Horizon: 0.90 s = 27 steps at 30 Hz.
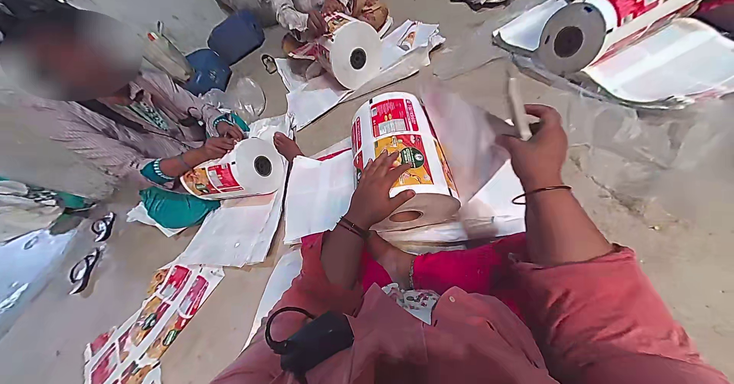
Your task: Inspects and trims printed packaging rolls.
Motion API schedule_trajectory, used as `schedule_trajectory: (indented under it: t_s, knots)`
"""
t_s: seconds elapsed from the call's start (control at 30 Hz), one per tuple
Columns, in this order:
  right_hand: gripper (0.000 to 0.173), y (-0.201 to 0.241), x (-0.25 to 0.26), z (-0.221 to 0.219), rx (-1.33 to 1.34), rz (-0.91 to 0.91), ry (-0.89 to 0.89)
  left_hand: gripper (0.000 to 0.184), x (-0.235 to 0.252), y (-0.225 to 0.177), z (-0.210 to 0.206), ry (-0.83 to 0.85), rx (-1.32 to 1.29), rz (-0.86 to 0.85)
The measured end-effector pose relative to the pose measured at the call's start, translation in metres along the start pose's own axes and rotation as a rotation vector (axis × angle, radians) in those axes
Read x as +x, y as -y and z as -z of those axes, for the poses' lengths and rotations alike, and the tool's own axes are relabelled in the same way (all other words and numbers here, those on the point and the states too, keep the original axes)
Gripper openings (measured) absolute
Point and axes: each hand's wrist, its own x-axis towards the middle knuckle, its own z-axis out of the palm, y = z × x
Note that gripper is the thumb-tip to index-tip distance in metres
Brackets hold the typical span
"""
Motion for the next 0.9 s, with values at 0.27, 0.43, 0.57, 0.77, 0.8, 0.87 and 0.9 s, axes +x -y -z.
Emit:
schedule_trajectory:
  t_s: [0.27, 0.43, 0.57, 0.77, 0.8, 0.87, 0.9]
  knots:
    - [0.052, -0.042, -0.015, 0.063, -0.374, -0.839, 0.021, 0.056, -0.001, 0.001, 0.001, -0.009, -0.039, -0.009]
    - [0.068, -0.11, 0.019, 0.032, -0.332, -0.627, -0.166, 0.047, -0.005, 0.006, -0.001, -0.073, -0.094, -0.009]
    - [0.065, -0.105, 0.022, 0.017, -0.2, -0.456, -0.085, 0.033, -0.004, 0.007, 0.001, -0.164, -0.239, 0.022]
    - [0.061, -0.088, 0.018, -0.001, -0.114, -0.335, 0.022, 0.034, -0.006, 0.004, -0.003, -0.212, -0.269, 0.058]
    - [0.059, -0.078, 0.016, -0.005, -0.07, -0.302, 0.045, 0.035, -0.007, 0.002, -0.002, -0.227, -0.253, 0.07]
    - [0.054, -0.052, 0.007, -0.015, 0.01, -0.268, 0.098, 0.036, -0.012, 0.003, -0.005, -0.263, -0.23, 0.11]
    - [0.052, -0.039, 0.0, -0.022, 0.044, -0.248, 0.131, 0.038, -0.018, 0.004, -0.01, -0.281, -0.22, 0.142]
